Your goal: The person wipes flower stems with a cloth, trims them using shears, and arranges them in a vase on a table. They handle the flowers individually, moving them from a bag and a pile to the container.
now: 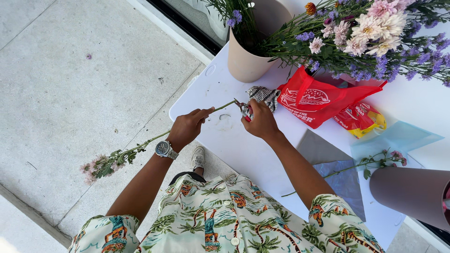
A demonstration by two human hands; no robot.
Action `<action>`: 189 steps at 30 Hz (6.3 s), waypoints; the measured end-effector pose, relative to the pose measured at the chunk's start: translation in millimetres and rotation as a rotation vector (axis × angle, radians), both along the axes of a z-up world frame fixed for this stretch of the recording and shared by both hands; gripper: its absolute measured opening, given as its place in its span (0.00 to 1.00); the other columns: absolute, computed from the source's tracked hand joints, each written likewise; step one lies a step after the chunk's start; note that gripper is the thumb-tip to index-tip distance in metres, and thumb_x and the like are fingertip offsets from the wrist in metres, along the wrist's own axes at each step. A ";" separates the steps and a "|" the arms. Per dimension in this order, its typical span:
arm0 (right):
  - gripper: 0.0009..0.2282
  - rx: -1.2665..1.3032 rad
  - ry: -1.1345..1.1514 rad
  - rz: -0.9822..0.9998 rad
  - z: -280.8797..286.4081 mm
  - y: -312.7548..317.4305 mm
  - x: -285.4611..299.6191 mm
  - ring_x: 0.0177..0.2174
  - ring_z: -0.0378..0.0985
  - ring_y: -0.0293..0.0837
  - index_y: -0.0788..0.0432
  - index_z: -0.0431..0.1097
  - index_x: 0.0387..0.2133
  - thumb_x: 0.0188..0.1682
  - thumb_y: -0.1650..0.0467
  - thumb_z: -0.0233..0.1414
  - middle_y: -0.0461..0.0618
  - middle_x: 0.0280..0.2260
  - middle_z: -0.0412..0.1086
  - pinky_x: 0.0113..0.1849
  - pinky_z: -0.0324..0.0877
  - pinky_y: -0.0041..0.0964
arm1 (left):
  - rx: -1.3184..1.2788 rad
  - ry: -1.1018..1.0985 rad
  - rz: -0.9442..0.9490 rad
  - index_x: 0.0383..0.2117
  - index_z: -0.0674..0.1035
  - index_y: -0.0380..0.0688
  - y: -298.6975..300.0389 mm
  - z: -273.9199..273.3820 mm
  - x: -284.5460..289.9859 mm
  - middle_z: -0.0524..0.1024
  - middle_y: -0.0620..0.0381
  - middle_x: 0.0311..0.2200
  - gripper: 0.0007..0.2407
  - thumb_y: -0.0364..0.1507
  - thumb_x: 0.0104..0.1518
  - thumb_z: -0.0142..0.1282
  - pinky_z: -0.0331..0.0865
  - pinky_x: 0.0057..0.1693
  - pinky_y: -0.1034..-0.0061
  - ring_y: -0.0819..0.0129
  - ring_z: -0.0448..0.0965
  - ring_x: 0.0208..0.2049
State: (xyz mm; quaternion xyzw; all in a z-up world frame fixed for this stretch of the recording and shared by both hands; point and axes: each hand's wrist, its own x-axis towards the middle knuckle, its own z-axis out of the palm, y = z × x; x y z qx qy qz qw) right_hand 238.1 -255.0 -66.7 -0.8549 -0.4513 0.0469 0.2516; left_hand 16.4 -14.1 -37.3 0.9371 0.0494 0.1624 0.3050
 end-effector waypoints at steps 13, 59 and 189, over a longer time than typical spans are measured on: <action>0.16 0.024 0.017 -0.092 -16.6 4.7 -21.6 0.35 0.87 0.59 0.63 0.75 0.47 0.49 0.70 0.66 0.60 0.31 0.79 0.39 0.85 0.50 | -0.095 0.043 0.025 0.62 0.82 0.56 -12.4 -7.4 -3.9 0.83 0.56 0.29 0.16 0.22 0.72 0.56 0.84 0.40 0.57 0.54 0.87 0.28; 0.29 -0.534 -0.319 -0.068 -151.6 -84.5 -23.4 0.63 0.69 0.60 0.62 0.68 0.60 0.64 0.48 0.47 0.62 0.58 0.69 0.65 0.54 0.66 | -0.092 0.315 0.074 0.63 0.79 0.54 -70.0 1.2 -10.8 0.87 0.45 0.37 0.12 0.27 0.76 0.51 0.85 0.43 0.46 0.43 0.90 0.36; 0.10 0.631 0.888 -1.266 -191.4 -458.3 -90.3 0.28 0.85 0.44 0.62 0.73 0.53 0.62 0.70 0.52 0.56 0.37 0.79 0.26 0.84 0.37 | -0.208 0.626 -0.672 0.58 0.83 0.55 -539.6 -266.8 244.4 0.86 0.55 0.44 0.14 0.41 0.70 0.62 0.82 0.53 0.54 0.51 0.88 0.50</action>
